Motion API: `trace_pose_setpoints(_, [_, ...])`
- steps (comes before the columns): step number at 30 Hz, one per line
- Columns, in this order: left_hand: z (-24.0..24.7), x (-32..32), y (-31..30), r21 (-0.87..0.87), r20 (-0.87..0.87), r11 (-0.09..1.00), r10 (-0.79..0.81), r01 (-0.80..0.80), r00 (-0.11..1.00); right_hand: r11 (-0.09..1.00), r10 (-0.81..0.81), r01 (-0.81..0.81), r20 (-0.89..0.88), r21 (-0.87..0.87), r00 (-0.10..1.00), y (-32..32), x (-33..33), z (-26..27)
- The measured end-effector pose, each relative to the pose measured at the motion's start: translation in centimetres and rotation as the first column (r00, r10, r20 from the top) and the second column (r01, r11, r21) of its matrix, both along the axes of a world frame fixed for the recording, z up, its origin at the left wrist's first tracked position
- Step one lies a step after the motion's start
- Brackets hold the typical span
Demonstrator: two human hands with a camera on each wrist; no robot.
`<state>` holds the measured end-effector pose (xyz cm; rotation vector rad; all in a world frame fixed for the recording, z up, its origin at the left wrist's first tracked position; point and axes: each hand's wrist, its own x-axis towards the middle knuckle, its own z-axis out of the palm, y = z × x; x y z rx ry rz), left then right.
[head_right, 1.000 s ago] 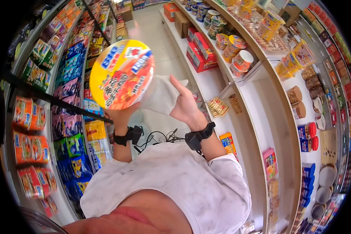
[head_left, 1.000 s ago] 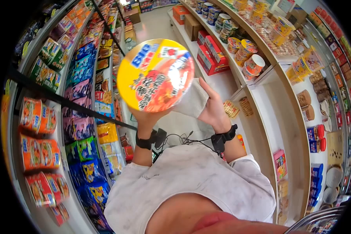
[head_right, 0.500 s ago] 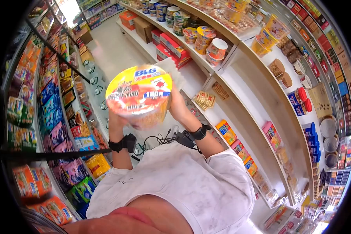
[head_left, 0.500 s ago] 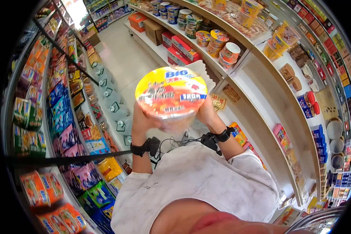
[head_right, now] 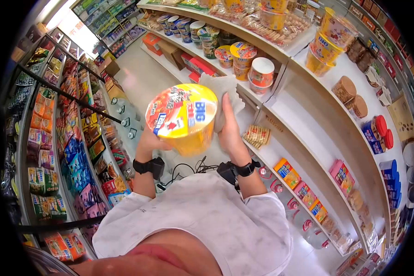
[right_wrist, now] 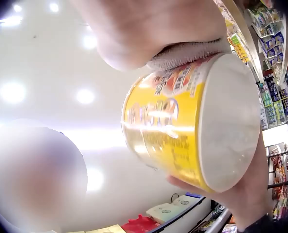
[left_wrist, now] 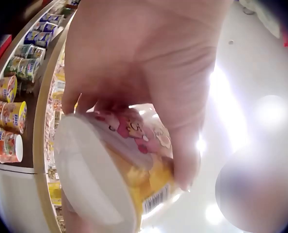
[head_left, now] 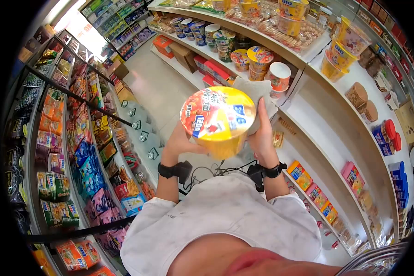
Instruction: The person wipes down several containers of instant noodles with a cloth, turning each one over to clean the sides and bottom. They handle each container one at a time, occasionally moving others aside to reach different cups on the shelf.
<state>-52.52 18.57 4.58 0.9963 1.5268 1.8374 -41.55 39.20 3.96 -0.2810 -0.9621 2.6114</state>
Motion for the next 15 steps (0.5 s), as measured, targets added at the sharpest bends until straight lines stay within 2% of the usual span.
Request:
trace_pose_setpoints(3, [-1.3, -2.8, 2.3, 0.091, -0.051, 0.996, 0.014, -0.009, 0.999, 0.998, -0.002, 0.001, 0.001, 0.063, 1.000, 1.1, -1.1, 0.0])
trace_pose_setpoints(4, [-1.5, -4.1, 3.4, 0.085, -0.035, 0.995, 0.064, -0.060, 0.997, 0.996, -0.089, 0.089, -0.015, 0.028, 0.996, 1.3, -1.8, -0.6])
trace_pose_setpoints(7, [-1.0, -6.4, 5.4, 0.059, 0.006, 0.957, 0.284, -0.283, 0.959, 0.976, -0.215, 0.216, -0.070, -0.004, 0.974, 2.2, -3.9, -1.6])
trace_pose_setpoints(8, [-2.1, -7.4, 5.6, 0.089, -0.183, 0.961, 0.276, -0.263, 0.944, 0.958, -0.282, 0.284, -0.041, 0.044, 0.959, 2.1, -4.9, -2.6])
trace_pose_setpoints(11, [-1.0, -6.6, 7.6, 0.069, -0.278, 0.934, 0.356, -0.352, 0.892, 0.948, -0.292, 0.300, -0.089, 0.103, 0.952, 1.1, -8.0, -5.8])
trace_pose_setpoints(12, [-0.9, -7.5, 7.6, 0.099, -0.235, 0.921, 0.389, -0.376, 0.891, 0.934, -0.302, 0.304, -0.043, 0.186, 0.952, 0.4, -9.1, -6.2])
trace_pose_setpoints(15, [-0.6, -12.2, 4.9, 0.026, -0.125, 0.958, 0.287, -0.286, 0.950, 0.929, -0.310, 0.306, -0.014, 0.206, 0.951, -1.5, -13.3, -5.8])
